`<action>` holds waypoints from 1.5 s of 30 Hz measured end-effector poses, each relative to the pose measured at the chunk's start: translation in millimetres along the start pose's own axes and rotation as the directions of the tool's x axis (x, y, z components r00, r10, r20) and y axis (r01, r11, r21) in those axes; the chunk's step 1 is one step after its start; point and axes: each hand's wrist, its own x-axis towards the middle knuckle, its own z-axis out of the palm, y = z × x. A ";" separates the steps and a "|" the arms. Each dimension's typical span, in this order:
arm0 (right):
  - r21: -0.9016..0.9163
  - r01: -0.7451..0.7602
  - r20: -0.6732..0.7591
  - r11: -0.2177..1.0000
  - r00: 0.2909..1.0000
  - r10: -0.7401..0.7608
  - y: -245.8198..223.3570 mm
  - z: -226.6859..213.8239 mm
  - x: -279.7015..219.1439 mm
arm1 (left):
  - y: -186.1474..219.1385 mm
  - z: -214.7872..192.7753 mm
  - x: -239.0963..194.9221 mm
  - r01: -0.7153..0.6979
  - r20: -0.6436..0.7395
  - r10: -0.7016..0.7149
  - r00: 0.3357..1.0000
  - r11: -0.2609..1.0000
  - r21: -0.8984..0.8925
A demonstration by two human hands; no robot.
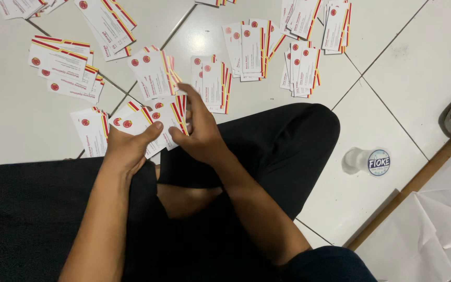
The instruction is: The person sits cross-legged on a tiled floor and sorts through a large pile of small white cards with red and yellow markings. They pick up stacks of cards, separate them, and place them into smaller piles on the floor.
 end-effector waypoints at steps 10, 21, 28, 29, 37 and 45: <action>-0.836 0.279 0.228 0.473 0.960 -0.162 -8.2 1.8 -10.4 | -16.3 -6.4 7.5 -0.040 -0.051 0.052 0.997 0.976 0.216; -0.859 0.251 0.214 0.445 0.968 -0.134 4.7 3.6 -27.2 | -1.7 -6.2 -8.5 -0.023 -0.008 0.027 1.000 0.962 0.273; -0.859 0.169 0.139 0.483 0.985 -0.098 2.9 29.7 -40.5 | -11.5 -29.6 -18.9 0.007 -0.039 0.012 0.999 0.887 0.461; -0.865 0.106 0.083 0.491 0.994 -0.070 6.6 34.0 -41.8 | -11.5 -30.6 -20.0 0.036 -0.050 -0.014 0.999 0.881 0.472; -0.806 0.055 0.038 0.589 0.998 -0.042 -2.1 26.3 -37.9 | -7.5 -27.8 -22.6 -0.089 -0.009 0.092 0.996 0.983 0.163; -0.798 0.114 0.085 0.592 0.993 -0.077 3.7 17.4 -36.1 | 1.0 -25.3 -21.1 -0.050 0.115 0.025 0.993 0.973 0.227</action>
